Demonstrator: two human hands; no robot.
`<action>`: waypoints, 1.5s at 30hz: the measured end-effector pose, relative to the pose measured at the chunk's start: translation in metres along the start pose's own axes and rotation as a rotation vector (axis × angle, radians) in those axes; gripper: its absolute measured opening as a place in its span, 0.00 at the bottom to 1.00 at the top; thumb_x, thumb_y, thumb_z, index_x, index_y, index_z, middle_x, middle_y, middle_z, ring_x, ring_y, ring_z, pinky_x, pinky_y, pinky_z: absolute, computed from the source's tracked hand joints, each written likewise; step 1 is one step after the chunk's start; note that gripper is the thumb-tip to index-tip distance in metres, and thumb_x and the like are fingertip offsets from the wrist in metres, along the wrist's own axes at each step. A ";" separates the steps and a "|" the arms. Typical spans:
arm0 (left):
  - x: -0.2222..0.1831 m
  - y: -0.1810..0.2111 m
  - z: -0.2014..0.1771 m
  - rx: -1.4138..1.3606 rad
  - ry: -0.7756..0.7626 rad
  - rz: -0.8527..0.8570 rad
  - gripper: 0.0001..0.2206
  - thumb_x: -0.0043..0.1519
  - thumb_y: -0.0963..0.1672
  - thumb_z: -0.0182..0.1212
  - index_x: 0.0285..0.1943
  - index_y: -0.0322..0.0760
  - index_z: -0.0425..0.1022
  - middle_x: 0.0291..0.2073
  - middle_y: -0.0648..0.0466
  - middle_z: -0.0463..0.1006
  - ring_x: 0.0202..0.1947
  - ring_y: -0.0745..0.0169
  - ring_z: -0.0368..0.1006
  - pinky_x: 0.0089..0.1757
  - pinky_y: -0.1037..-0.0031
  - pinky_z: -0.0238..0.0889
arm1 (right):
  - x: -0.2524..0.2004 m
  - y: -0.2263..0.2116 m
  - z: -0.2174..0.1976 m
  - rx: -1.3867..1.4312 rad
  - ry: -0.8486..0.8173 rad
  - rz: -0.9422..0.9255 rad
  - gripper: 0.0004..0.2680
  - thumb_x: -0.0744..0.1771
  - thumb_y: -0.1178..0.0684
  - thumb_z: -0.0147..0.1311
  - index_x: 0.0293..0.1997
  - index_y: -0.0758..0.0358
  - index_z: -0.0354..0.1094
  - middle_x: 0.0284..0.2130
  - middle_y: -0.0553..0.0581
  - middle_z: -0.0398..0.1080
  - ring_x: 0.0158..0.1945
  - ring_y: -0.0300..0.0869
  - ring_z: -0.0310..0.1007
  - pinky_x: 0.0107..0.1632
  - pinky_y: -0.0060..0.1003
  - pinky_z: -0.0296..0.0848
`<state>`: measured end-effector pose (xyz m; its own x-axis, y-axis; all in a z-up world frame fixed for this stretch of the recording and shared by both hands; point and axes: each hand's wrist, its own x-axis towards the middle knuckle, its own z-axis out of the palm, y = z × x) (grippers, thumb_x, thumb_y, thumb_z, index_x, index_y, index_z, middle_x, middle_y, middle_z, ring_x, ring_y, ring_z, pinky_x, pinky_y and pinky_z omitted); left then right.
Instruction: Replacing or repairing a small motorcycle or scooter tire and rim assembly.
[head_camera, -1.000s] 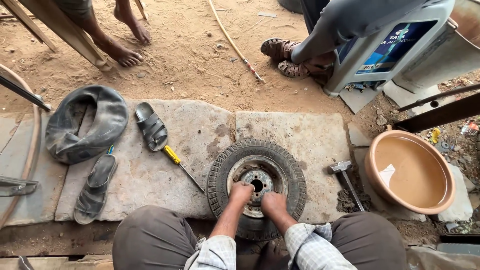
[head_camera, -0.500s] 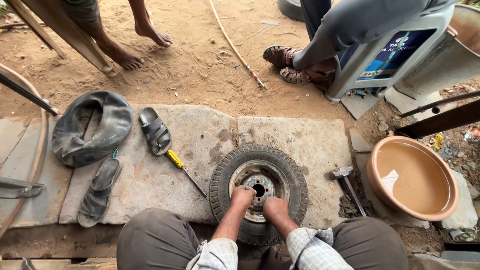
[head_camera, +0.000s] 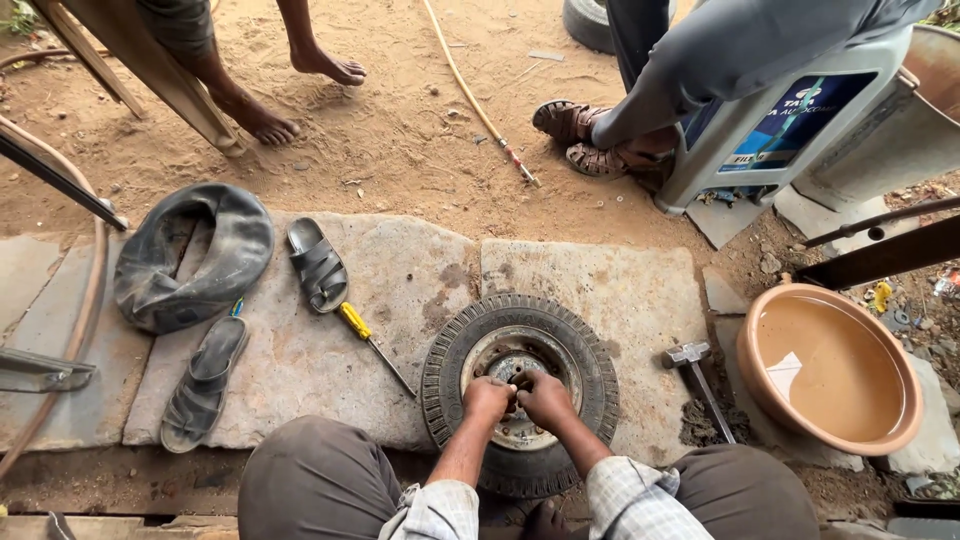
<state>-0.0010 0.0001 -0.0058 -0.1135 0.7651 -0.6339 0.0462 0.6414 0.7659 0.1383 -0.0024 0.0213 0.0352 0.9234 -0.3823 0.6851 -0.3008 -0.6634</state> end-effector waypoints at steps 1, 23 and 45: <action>0.002 0.000 -0.001 0.001 -0.001 0.000 0.05 0.59 0.40 0.69 0.39 0.31 0.78 0.30 0.50 0.82 0.27 0.63 0.79 0.28 0.72 0.72 | 0.002 0.003 0.002 0.000 0.001 0.001 0.10 0.63 0.55 0.60 0.47 0.57 0.77 0.41 0.57 0.81 0.45 0.46 0.82 0.51 0.42 0.76; -0.001 0.007 -0.009 -0.202 -0.105 -0.114 0.07 0.63 0.40 0.62 0.45 0.28 0.75 0.31 0.47 0.81 0.26 0.60 0.78 0.29 0.69 0.72 | 0.000 0.002 0.003 0.170 -0.041 -0.059 0.08 0.64 0.59 0.58 0.46 0.61 0.75 0.41 0.55 0.80 0.46 0.40 0.81 0.51 0.38 0.77; 0.019 0.035 -0.049 -0.510 -0.067 0.053 0.11 0.64 0.36 0.46 0.51 0.21 0.70 0.36 0.42 0.79 0.33 0.53 0.79 0.35 0.64 0.77 | 0.002 -0.023 -0.073 1.408 -0.196 0.017 0.12 0.68 0.55 0.54 0.56 0.69 0.69 0.38 0.62 0.76 0.38 0.46 0.77 0.44 0.42 0.78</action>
<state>-0.0506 0.0341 0.0148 -0.0596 0.8083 -0.5857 -0.4419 0.5048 0.7416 0.1760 0.0237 0.0831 -0.1431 0.9050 -0.4007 -0.6036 -0.4006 -0.6893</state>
